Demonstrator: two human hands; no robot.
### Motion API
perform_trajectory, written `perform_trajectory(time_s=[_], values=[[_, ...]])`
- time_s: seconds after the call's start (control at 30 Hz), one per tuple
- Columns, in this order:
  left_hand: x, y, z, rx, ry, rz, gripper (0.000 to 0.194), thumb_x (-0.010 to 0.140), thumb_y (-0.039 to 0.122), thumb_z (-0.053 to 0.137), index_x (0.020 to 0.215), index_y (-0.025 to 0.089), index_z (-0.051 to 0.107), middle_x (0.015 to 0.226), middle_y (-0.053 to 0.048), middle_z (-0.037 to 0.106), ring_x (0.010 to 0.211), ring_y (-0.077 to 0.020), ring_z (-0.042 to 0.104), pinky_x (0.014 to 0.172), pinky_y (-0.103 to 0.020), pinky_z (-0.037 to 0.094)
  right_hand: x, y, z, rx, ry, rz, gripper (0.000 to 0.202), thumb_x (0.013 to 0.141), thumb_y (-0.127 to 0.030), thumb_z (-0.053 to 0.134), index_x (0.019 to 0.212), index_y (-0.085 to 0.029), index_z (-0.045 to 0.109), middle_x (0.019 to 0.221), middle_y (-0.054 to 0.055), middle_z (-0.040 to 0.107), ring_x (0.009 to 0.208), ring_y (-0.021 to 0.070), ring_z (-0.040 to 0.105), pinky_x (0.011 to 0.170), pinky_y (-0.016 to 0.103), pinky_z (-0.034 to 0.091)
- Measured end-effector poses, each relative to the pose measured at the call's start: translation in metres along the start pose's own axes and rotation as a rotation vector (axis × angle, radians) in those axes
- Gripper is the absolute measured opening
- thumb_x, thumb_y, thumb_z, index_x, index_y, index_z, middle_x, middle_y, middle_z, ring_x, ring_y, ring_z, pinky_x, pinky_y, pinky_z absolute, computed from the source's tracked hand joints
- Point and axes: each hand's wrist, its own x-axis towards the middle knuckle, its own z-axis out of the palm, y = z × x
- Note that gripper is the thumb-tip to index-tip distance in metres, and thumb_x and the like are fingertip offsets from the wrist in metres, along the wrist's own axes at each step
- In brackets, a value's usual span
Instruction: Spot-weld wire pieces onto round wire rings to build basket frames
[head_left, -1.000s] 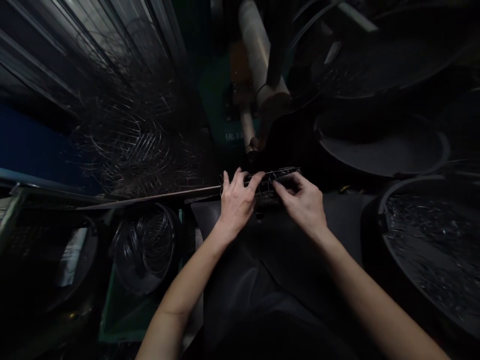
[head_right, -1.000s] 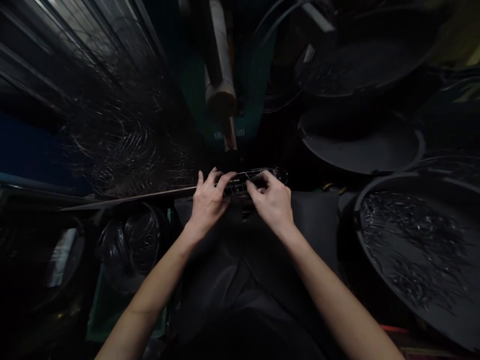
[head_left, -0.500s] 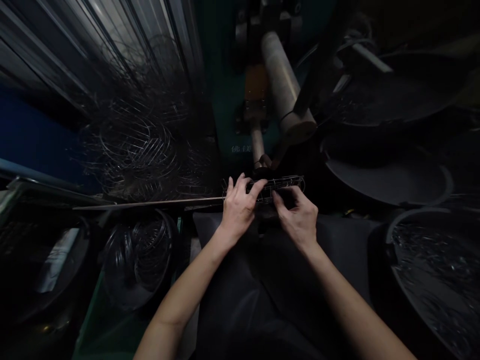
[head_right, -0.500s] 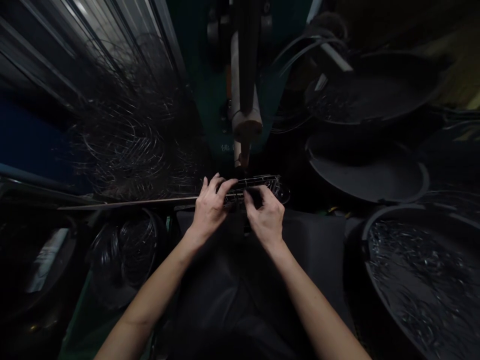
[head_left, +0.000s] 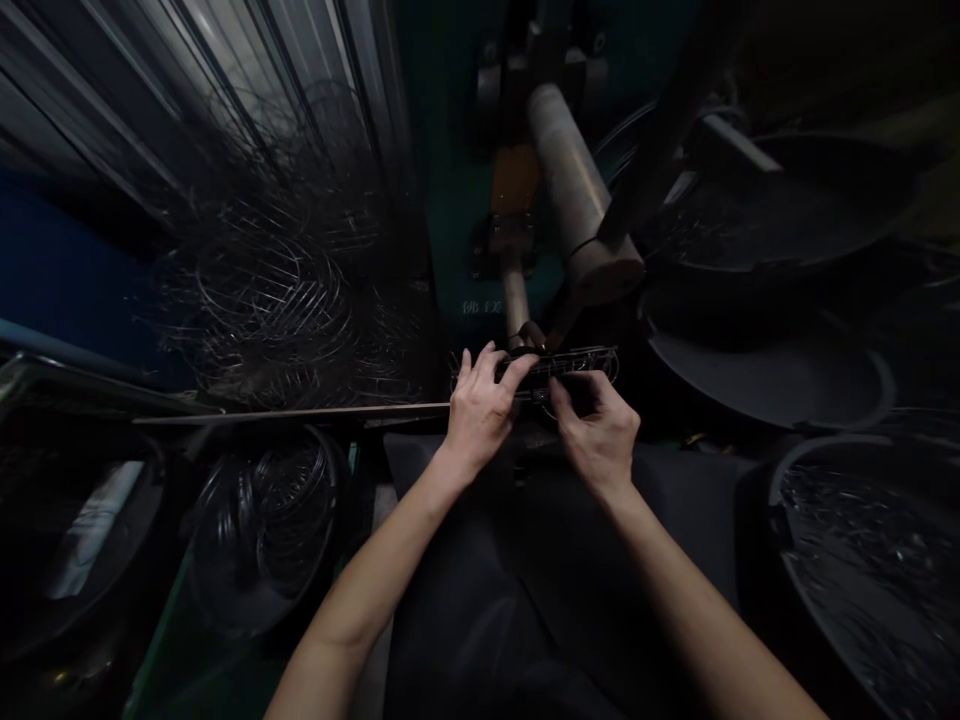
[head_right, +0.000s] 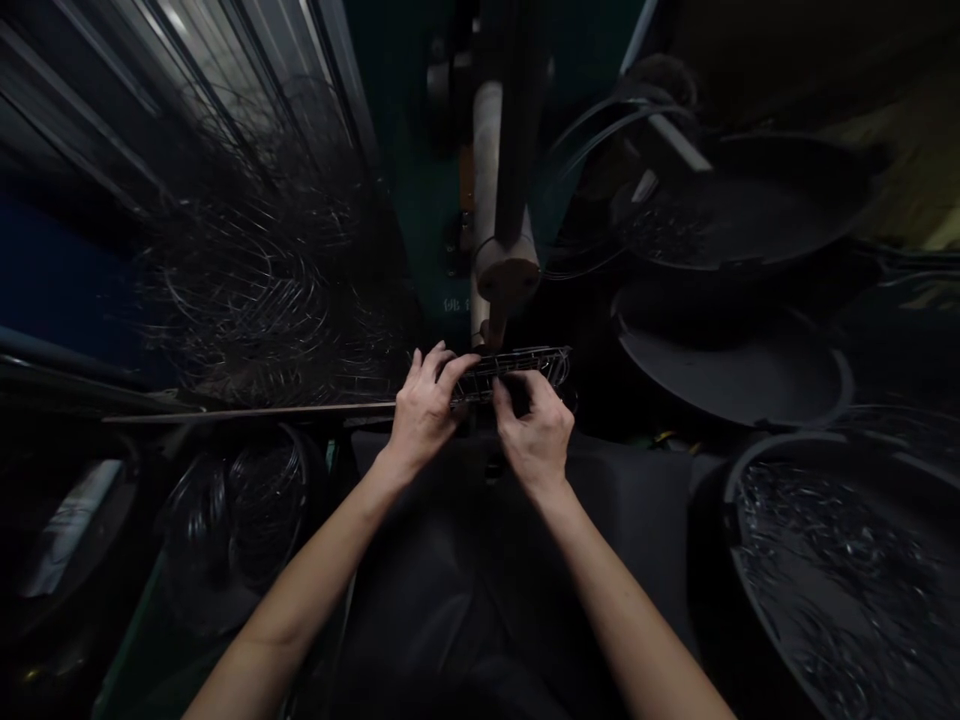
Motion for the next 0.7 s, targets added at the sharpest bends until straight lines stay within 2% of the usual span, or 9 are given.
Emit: perform_trajectory(time_s=[0.23, 0.5, 0.63, 0.7], values=[[0.006, -0.005, 0.003, 0.006, -0.001, 0.006, 0.062, 0.077, 0.000, 0.055, 0.133, 0.024, 0.046, 0.125, -0.009, 0.054, 0.135, -0.0280, 0.044, 0.116, -0.054, 0.033, 0.005, 0.003, 0.006, 0.016, 0.017, -0.062, 0.016, 0.090, -0.034, 0.056, 0.088, -0.018, 0.061, 0.082, 0.004, 0.067, 0.074, 0.0165, 0.064, 0.071, 0.028, 0.050], [0.000, -0.021, 0.010, 0.034, -0.026, 0.042, 0.063, 0.080, 0.007, 0.057, 0.137, 0.029, 0.041, 0.132, -0.007, 0.052, 0.142, -0.0268, 0.035, 0.118, -0.055, 0.027, -0.005, 0.009, 0.015, -0.003, -0.002, 0.040, 0.020, 0.090, -0.037, 0.054, 0.093, -0.019, 0.062, 0.084, 0.004, 0.066, 0.074, 0.0164, 0.062, 0.071, 0.030, 0.049], [0.002, -0.032, 0.003, 0.048, -0.014, 0.053, 0.055, 0.082, 0.011, 0.058, 0.133, 0.025, 0.044, 0.132, -0.008, 0.054, 0.143, -0.0270, 0.034, 0.121, -0.056, 0.019, -0.004, -0.006, 0.024, 0.033, -0.015, 0.061, 0.020, 0.091, -0.036, 0.053, 0.094, -0.019, 0.062, 0.086, 0.005, 0.066, 0.076, 0.0163, 0.062, 0.073, 0.030, 0.050], [0.005, -0.034, -0.003, 0.042, 0.015, 0.051, 0.054, 0.080, 0.009, 0.059, 0.130, 0.022, 0.045, 0.131, -0.008, 0.055, 0.141, -0.0263, 0.038, 0.121, -0.056, 0.019, -0.002, -0.017, 0.016, 0.036, -0.014, 0.046, 0.020, 0.089, -0.038, 0.055, 0.093, -0.020, 0.062, 0.088, 0.006, 0.066, 0.079, 0.0177, 0.063, 0.074, 0.031, 0.050]])
